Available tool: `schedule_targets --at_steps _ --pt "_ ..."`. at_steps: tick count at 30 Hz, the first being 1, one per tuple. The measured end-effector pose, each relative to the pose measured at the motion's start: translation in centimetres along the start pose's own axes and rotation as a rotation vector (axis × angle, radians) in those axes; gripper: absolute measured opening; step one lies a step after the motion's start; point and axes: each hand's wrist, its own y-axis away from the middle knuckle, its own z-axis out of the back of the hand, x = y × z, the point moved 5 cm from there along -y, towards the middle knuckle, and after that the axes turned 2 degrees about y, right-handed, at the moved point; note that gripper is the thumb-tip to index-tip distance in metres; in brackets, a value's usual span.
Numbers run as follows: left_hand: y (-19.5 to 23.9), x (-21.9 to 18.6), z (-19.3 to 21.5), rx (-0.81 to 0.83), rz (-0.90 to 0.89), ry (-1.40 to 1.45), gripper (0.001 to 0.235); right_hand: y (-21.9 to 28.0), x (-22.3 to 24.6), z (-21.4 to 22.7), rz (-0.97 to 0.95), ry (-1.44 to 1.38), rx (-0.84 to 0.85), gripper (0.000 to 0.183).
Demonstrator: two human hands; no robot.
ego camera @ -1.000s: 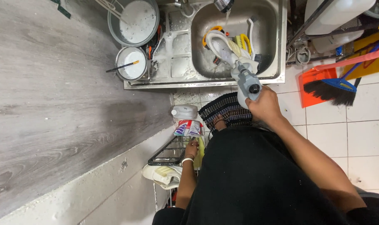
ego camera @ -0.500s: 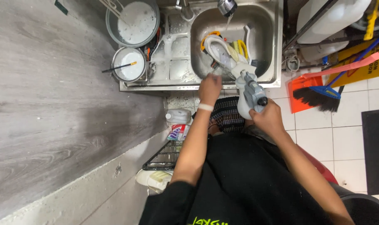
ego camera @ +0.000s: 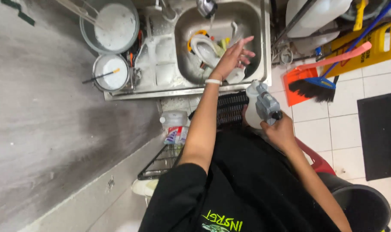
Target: A person uses a spray gun to apply a finish or dye to a white shoe over a workstation sink.
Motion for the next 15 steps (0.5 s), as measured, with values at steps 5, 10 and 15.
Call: schedule_targets --at_steps 5,10,15 --pt "3.3 3.3 4.5 -0.186 -0.152 -0.079 0.034 -1.0 0.4 0.5 0.077 0.042 -0.031 0.030" --pt "13.7 7.9 7.9 -0.584 0.058 -0.152 0.023 -1.4 0.5 0.6 0.023 0.105 0.086 0.042" --pt "21.0 18.1 10.6 -0.679 0.158 -0.263 0.017 -2.1 0.6 1.2 0.005 0.139 0.191 0.047"
